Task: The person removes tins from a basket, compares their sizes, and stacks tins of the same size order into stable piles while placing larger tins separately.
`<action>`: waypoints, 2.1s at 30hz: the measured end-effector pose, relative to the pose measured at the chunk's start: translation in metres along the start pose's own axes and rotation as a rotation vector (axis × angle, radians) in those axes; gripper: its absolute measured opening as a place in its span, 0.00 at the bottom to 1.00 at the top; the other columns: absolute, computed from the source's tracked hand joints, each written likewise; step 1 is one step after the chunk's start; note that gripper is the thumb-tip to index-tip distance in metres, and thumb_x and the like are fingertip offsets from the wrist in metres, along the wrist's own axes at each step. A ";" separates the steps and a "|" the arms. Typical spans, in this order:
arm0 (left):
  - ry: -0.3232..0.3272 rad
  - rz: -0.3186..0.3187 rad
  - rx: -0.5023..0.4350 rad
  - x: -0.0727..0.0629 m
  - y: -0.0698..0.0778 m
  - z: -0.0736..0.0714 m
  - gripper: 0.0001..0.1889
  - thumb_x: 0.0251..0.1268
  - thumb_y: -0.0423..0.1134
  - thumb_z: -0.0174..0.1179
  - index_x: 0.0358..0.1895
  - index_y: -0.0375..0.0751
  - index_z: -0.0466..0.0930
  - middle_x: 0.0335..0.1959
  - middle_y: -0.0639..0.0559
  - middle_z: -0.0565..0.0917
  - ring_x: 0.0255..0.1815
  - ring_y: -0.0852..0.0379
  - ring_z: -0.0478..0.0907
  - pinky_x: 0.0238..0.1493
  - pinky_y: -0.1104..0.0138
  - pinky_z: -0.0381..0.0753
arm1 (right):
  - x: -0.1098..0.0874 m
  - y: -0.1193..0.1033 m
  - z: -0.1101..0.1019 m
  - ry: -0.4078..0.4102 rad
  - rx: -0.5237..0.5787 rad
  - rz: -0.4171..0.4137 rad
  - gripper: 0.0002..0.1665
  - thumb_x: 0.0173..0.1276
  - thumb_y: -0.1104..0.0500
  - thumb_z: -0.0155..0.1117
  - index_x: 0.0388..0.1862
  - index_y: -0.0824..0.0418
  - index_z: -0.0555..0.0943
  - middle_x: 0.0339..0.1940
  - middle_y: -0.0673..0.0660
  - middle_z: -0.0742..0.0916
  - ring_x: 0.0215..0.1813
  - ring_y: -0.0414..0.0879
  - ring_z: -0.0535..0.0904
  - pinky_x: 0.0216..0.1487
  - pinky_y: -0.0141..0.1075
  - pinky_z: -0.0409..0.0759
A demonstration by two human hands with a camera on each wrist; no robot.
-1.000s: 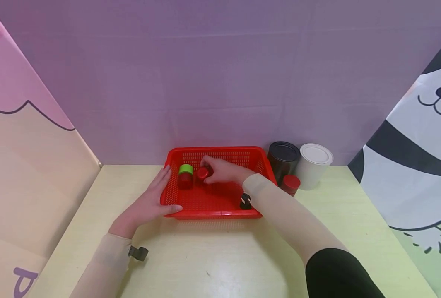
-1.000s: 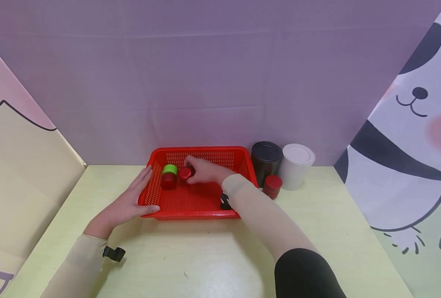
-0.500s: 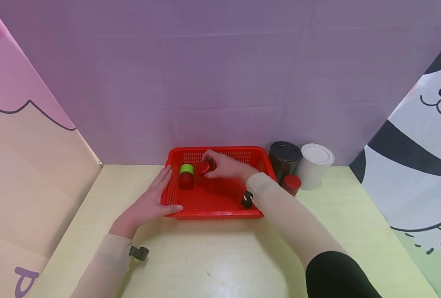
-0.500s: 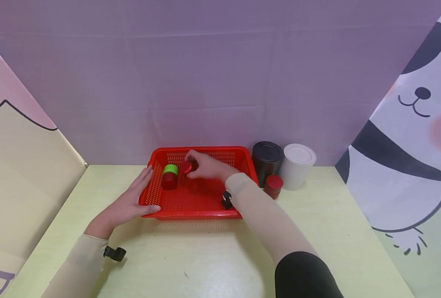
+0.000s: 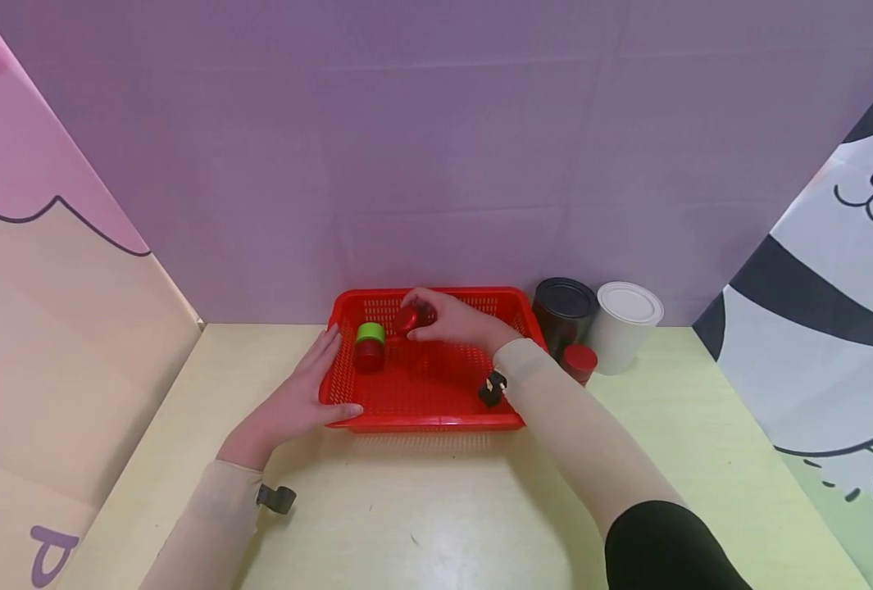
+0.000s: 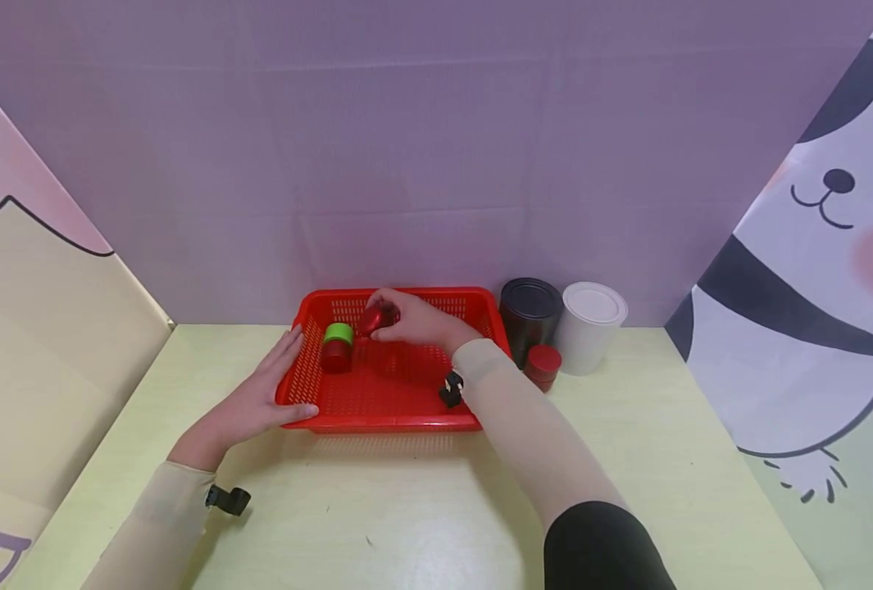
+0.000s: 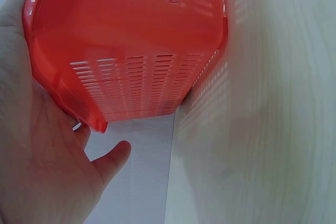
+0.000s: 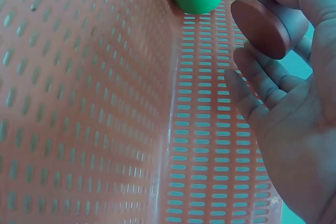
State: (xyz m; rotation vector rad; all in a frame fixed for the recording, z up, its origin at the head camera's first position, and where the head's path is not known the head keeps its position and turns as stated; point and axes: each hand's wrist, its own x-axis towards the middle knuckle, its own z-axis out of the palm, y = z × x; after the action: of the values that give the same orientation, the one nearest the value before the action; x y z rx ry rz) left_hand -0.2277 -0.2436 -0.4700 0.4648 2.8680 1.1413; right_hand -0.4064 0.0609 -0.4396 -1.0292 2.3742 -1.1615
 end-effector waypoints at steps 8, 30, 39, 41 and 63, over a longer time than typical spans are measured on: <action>0.002 0.005 0.002 0.001 0.001 -0.001 0.68 0.61 0.62 0.80 0.93 0.45 0.42 0.94 0.51 0.39 0.93 0.40 0.37 0.68 0.37 0.82 | 0.001 -0.001 -0.002 -0.022 0.001 -0.015 0.35 0.70 0.52 0.83 0.72 0.45 0.77 0.64 0.50 0.83 0.66 0.51 0.78 0.64 0.43 0.88; 0.001 0.016 -0.005 0.000 0.001 0.000 0.67 0.62 0.61 0.79 0.93 0.45 0.42 0.94 0.53 0.39 0.93 0.42 0.35 0.72 0.36 0.78 | -0.003 -0.006 -0.004 0.008 0.014 0.054 0.37 0.68 0.53 0.83 0.74 0.43 0.78 0.70 0.52 0.78 0.70 0.54 0.74 0.62 0.45 0.89; -0.001 0.025 0.013 0.001 0.000 0.001 0.66 0.62 0.62 0.78 0.93 0.45 0.42 0.94 0.53 0.38 0.93 0.42 0.35 0.74 0.35 0.75 | -0.004 -0.012 -0.015 0.038 0.013 -0.047 0.30 0.73 0.56 0.80 0.70 0.48 0.79 0.62 0.52 0.84 0.63 0.53 0.78 0.62 0.46 0.87; 0.001 0.022 0.013 0.001 0.000 0.001 0.66 0.62 0.63 0.78 0.93 0.46 0.42 0.94 0.53 0.38 0.93 0.42 0.35 0.74 0.35 0.76 | -0.005 -0.013 -0.018 0.042 0.010 -0.058 0.29 0.73 0.56 0.79 0.69 0.47 0.79 0.61 0.51 0.84 0.63 0.53 0.79 0.61 0.47 0.87; -0.002 0.008 -0.008 0.001 0.001 0.001 0.67 0.61 0.61 0.80 0.93 0.45 0.42 0.94 0.50 0.39 0.93 0.39 0.37 0.70 0.36 0.80 | -0.036 -0.038 -0.051 0.034 -0.118 -0.035 0.41 0.73 0.62 0.77 0.83 0.54 0.75 0.72 0.58 0.77 0.71 0.56 0.75 0.69 0.52 0.84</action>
State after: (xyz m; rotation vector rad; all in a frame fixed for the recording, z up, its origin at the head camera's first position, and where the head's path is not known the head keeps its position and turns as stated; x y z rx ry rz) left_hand -0.2279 -0.2420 -0.4703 0.4774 2.8611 1.1527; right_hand -0.3912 0.0994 -0.3801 -1.1002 2.4865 -1.0703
